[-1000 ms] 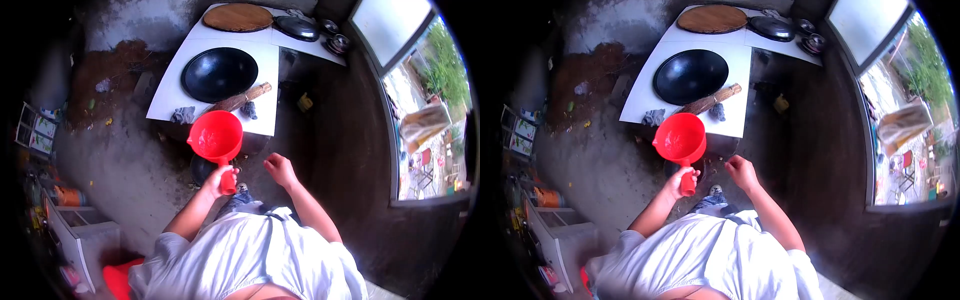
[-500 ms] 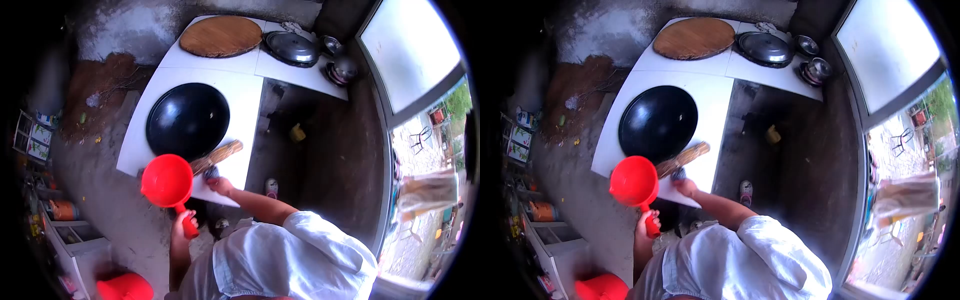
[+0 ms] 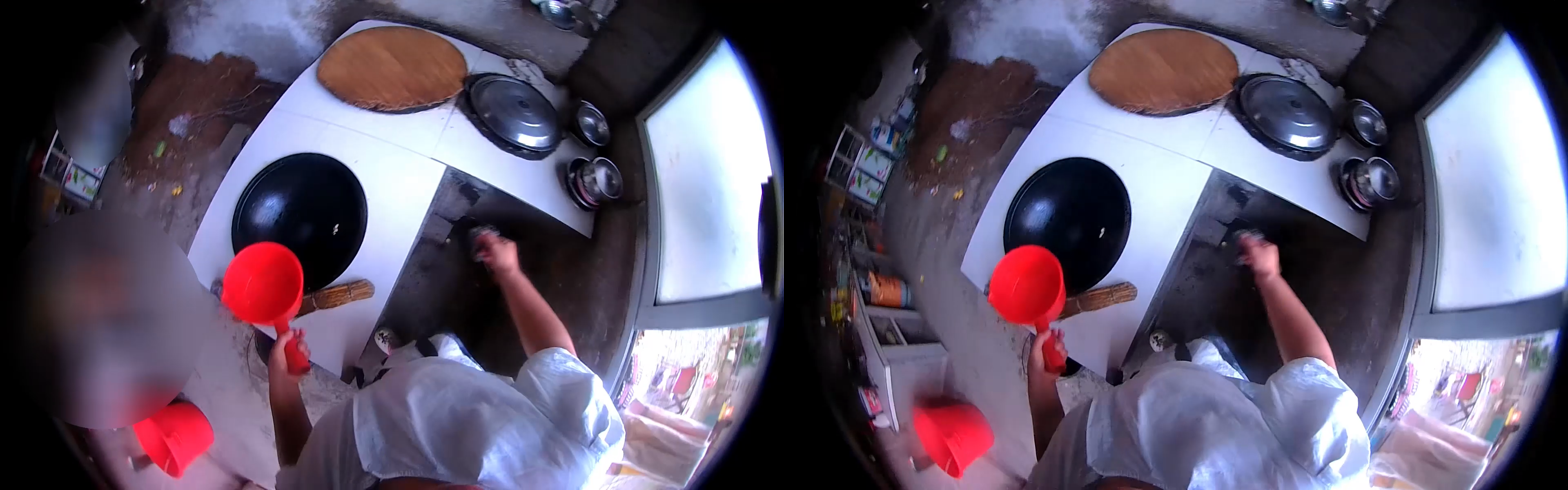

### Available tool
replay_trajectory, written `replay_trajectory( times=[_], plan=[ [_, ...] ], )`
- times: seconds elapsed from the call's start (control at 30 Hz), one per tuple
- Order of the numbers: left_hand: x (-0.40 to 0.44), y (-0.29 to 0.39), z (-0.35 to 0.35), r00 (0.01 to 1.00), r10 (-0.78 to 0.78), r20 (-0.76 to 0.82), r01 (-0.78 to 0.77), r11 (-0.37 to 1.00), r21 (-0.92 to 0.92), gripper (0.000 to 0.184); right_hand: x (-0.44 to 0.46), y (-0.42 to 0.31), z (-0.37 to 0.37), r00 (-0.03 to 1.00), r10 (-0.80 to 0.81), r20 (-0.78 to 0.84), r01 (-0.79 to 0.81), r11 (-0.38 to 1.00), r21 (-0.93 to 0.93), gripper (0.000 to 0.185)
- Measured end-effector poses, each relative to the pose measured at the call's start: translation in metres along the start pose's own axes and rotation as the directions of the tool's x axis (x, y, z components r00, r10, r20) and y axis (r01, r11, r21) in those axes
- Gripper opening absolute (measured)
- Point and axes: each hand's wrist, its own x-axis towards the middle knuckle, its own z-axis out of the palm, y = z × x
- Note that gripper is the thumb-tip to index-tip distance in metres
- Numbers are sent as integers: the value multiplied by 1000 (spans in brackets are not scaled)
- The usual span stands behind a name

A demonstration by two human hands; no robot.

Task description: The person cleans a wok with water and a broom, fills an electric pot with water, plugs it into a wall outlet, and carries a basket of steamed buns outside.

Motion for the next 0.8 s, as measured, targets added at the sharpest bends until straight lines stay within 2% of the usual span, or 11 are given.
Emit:
replay_trajectory(
  times=[0.13,0.27,0.33,0.37,0.4,0.43,0.5,0.6,0.63,0.7,0.8],
  plan=[
    [37,4,29,991,46,-126,-47,999,-1,19,79,-17,-51,946,-36,-322,60,996,66,24],
    [73,8,54,942,221,-254,-165,961,222,24,165,-32,-107,926,-32,-377,-23,990,-141,23],
    [93,6,57,914,293,-282,-210,934,288,24,240,2,-148,900,-151,-408,122,988,-96,24],
    [95,6,68,885,330,-329,-230,924,306,20,240,-14,-148,911,-251,-327,153,942,-299,29],
    [99,5,79,854,362,-374,-241,912,332,17,293,14,-173,895,-115,-431,-6,963,-268,32],
    [105,3,87,825,399,-400,-246,891,383,17,295,6,-174,901,-341,-269,181,858,-481,36],
    [118,0,94,789,454,-413,-228,841,490,20,306,3,-153,696,-438,-569,-209,634,-744,58],
    [133,-9,78,715,541,-442,-166,746,644,24,271,-23,-72,775,-631,-49,175,288,-942,47],
    [134,-12,81,614,649,-449,-103,630,770,25,267,-9,-41,780,-615,113,455,434,-777,38],
    [122,-9,102,518,741,-427,75,457,886,29,207,-33,49,798,-385,464,577,713,-400,28],
    [103,-7,125,365,829,-424,225,363,904,34,129,-47,147,321,-59,945,808,538,-241,20]
  ],
)
